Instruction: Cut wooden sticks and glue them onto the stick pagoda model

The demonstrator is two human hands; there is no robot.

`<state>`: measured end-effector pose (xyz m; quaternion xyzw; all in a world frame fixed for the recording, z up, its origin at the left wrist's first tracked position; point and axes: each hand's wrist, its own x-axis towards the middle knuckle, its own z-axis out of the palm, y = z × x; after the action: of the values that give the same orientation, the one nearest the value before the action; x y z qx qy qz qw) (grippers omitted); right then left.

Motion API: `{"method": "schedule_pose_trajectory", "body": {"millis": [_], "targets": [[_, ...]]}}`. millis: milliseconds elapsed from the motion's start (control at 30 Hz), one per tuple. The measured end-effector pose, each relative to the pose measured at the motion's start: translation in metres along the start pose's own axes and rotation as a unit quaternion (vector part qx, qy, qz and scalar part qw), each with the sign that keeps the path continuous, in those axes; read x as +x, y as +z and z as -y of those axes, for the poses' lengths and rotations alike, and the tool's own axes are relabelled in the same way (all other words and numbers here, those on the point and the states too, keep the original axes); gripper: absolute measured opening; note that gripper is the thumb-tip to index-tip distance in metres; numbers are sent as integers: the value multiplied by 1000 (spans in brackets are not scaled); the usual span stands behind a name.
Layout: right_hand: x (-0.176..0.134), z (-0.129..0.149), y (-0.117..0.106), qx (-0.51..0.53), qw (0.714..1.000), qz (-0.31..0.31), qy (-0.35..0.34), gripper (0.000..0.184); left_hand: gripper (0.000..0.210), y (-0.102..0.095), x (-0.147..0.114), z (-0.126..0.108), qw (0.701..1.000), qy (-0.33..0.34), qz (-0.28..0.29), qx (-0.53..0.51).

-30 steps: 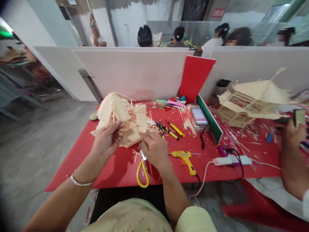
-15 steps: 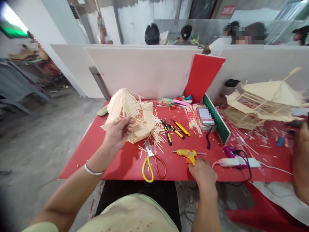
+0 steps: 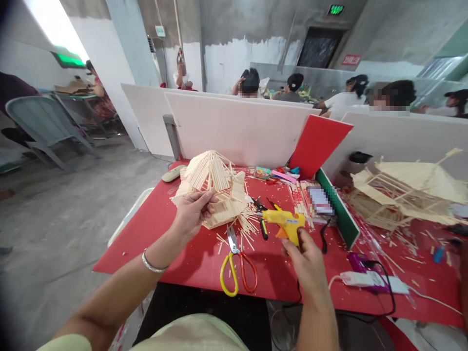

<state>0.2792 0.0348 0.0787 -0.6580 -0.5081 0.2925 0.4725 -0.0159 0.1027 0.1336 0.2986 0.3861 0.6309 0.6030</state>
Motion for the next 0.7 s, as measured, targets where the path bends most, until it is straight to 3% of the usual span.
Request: {"method": "schedule_pose_trajectory", "body": {"millis": [100, 167, 233, 300, 500, 700], "targets": [[12, 58, 19, 81, 992, 62, -71, 38, 34, 0, 1, -1, 1000, -6, -2, -6], [21, 90, 33, 42, 989, 71, -123, 38, 32, 1, 2, -2, 1000, -13, -1, -8], [29, 115, 47, -76, 983, 9, -169, 40, 30, 2, 2, -2, 1000, -19, -2, -11], [37, 131, 62, -187, 957, -79, -207, 45, 29, 4, 2, -1, 1000, -19, -9, -19], [58, 142, 95, -338, 844, -226, -351, 42, 30, 8, -3, 3, 995, -40, -8, -86], [71, 141, 100, -385, 783, -251, -420, 35, 29, 14, -7, 0, 992, -55, -10, -112]]}}
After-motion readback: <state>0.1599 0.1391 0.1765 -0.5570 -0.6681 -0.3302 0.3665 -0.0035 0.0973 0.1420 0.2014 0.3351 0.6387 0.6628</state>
